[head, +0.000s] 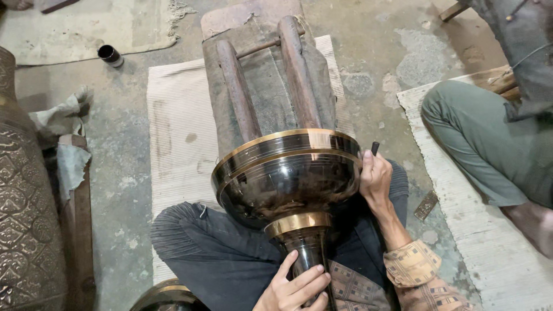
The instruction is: The person sits on the floor and uses a small hand tool to engrave intricate patterns onto the surface of a large, polished metal vessel. They hold the vessel steady with one hand while carefully carving designs with the other, occasionally rotating the object to access different sections.
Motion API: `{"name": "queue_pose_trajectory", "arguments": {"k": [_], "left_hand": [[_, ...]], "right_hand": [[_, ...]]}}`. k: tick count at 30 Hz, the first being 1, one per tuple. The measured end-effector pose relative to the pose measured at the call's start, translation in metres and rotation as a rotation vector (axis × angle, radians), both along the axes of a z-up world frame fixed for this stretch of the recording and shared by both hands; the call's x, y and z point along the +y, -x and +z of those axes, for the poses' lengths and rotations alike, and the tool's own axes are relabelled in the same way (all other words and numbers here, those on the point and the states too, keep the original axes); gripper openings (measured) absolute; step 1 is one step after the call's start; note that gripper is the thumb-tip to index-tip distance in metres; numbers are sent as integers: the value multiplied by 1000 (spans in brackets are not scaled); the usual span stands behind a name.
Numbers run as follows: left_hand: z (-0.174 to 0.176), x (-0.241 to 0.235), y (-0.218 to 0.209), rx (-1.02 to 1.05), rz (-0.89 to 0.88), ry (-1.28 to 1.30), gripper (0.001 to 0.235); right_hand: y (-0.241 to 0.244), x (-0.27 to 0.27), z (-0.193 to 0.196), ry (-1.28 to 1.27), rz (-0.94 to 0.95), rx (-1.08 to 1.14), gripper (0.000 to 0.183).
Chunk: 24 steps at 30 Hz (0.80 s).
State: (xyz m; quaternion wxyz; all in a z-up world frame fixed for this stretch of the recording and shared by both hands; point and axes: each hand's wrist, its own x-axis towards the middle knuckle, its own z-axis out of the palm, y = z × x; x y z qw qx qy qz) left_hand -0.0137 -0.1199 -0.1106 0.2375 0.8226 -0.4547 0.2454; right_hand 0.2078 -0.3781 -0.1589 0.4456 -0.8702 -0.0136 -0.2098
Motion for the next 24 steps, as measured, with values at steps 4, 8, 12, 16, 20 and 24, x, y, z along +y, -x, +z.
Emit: {"name": "queue_pose_trajectory", "arguments": {"k": [4,8,12,16,20,24], "left_hand": [[-11,-6,8,100,58,58,18],[-19,-5,11,87,70,43,19],[-22,-3,10,75,60,31,19],[-17,-3,6,64,63,4,18],[7,1,-2,244,88,-74,36],[42,16,-29,615,104,-303,96]], "right_hand": [[1,3,5,-3,-23,55,48],[4,2,3,-24,-2,17,47],[3,1,0,-14,-8,60,47],[2,-2,-3,25,5,91,46],[0,-7,-5,56,40,147,46],[-4,-1,0,91,-22,155,47]]}}
